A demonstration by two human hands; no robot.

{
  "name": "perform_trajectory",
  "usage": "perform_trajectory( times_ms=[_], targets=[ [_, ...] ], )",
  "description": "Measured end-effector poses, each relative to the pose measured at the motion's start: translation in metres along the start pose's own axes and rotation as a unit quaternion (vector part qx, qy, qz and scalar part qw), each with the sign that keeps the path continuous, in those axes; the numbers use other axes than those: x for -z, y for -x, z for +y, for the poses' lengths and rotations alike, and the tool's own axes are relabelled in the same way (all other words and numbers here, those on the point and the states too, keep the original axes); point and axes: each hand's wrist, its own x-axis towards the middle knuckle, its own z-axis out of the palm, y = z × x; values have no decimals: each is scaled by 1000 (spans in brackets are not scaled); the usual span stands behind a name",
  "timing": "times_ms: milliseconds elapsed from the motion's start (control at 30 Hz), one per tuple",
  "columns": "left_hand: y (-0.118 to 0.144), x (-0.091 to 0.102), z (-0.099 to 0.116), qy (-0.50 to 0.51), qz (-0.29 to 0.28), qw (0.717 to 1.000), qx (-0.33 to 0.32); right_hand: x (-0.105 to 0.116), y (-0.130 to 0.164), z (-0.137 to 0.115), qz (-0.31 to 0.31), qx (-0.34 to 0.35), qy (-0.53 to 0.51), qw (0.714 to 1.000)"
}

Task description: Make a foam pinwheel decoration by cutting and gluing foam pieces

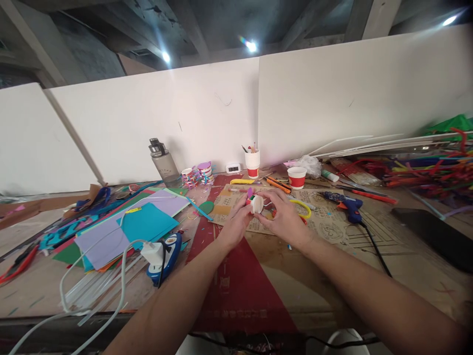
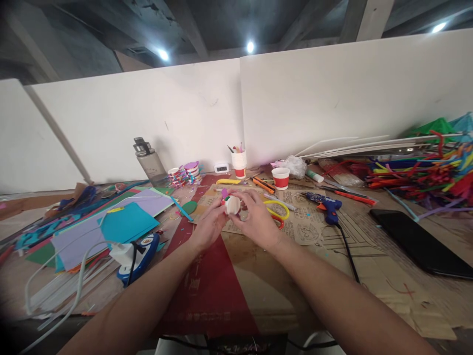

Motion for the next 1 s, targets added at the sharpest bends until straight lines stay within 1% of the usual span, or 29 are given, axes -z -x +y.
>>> perform_trajectory(
  times_ms=[133, 233, 300, 400, 467, 533, 600, 633, 700, 733, 800, 900, 967, 1000],
  targets=[
    [-1, -10, 6, 37, 14, 999, 13, -3, 0, 0, 4, -5, 4, 1000],
    [-2, -11, 8, 43, 16, 999, 13, -3, 0, -1, 4, -16, 4, 1000],
    [-5, -8, 9, 37, 38, 998, 13, -3, 1, -1, 5, -31, 3, 999],
    [-10, -1, 13, 41, 99, 994, -6, -4, 2, 0, -12, -56, 13, 998],
    [-14, 3, 19, 57, 148, 987, -26, -5, 3, 0, -56, -75, 31, 995],
    [-16, 6, 27, 78, 198, 976, -40, -6, 6, -3, -142, -93, 51, 984],
    [-19, 8, 35, 103, 240, 964, -38, -7, 9, -7, -234, -102, 70, 964],
    [-19, 8, 39, 113, 257, 959, -31, -7, 10, -9, -269, -103, 79, 954],
    [-20, 8, 44, 126, 277, 953, -11, -7, 11, -11, -302, -106, 91, 943],
    [-20, 7, 46, 130, 280, 951, 0, -6, 10, -11, -302, -111, 93, 942],
    [-20, 6, 48, 136, 282, 950, 20, -2, 6, -7, -269, -126, 93, 950],
    [-20, 6, 50, 149, 287, 946, 35, 10, -4, 8, -173, -125, 124, 969],
    [-20, 6, 51, 158, 287, 944, 35, 20, -10, 22, -121, -124, 168, 970],
    [-20, 6, 52, 161, 286, 944, 36, 25, -13, 29, -104, -133, 191, 967]
  ],
)
